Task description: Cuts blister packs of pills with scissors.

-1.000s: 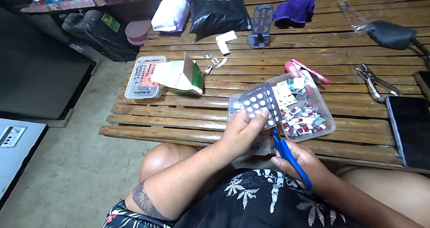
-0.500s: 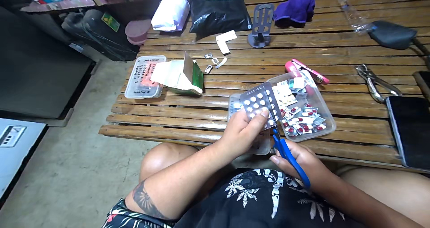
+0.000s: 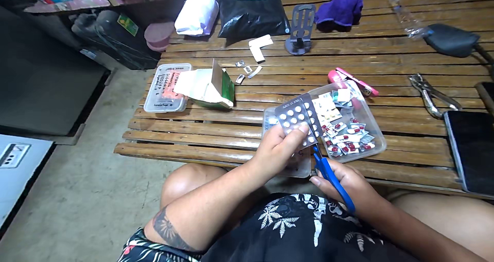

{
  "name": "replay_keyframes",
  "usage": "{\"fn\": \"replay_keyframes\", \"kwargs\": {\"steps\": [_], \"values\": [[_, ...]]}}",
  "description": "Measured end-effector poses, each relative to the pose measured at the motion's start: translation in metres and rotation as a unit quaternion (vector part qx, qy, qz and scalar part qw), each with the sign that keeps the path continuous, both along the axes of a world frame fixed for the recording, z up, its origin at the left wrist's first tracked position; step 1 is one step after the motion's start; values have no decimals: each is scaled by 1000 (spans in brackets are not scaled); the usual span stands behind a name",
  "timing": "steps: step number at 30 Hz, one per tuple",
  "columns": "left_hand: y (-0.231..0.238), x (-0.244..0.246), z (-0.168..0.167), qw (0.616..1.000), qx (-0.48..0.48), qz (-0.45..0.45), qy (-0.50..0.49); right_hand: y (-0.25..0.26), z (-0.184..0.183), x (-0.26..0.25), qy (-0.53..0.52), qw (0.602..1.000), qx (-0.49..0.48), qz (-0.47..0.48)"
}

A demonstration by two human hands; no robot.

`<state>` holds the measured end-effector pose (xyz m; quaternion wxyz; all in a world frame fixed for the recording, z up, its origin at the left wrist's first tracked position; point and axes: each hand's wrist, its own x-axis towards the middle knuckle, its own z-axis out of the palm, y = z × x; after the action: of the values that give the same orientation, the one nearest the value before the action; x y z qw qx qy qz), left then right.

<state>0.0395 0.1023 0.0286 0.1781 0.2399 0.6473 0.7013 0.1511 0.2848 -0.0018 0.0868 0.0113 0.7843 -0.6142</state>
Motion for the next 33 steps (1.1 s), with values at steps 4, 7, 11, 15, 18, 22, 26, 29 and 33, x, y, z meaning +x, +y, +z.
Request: {"fn": "replay_keyframes", "kwargs": {"steps": [4,7,11,15,18,22,26,29,33], "values": [[1,0,1,1000,1,22,9,0,-1,0,0,1000,-12,2],[1,1,1,999,-10,27,18,0,0,1,-11,1000,-14,8],[0,0,1,999,-8,13,39,1,-1,1,0,999,-32,18],[1,1,-1,999,-14,-10,33,2,-2,2,-1,998,-55,27],[2,2,0,1000,-8,-21,14,2,-1,2,-5,997,-65,31],[2,3,0,1000,-1,-24,-1,2,-2,3,9,998,-62,28],[3,4,0,1000,3,-19,-14,0,-3,3,14,998,-59,18],[3,5,1,999,7,-21,-24,-1,-4,3,17,999,-44,14],[2,6,1,999,11,-23,-32,-2,-3,4,25,1000,-14,0]]}}
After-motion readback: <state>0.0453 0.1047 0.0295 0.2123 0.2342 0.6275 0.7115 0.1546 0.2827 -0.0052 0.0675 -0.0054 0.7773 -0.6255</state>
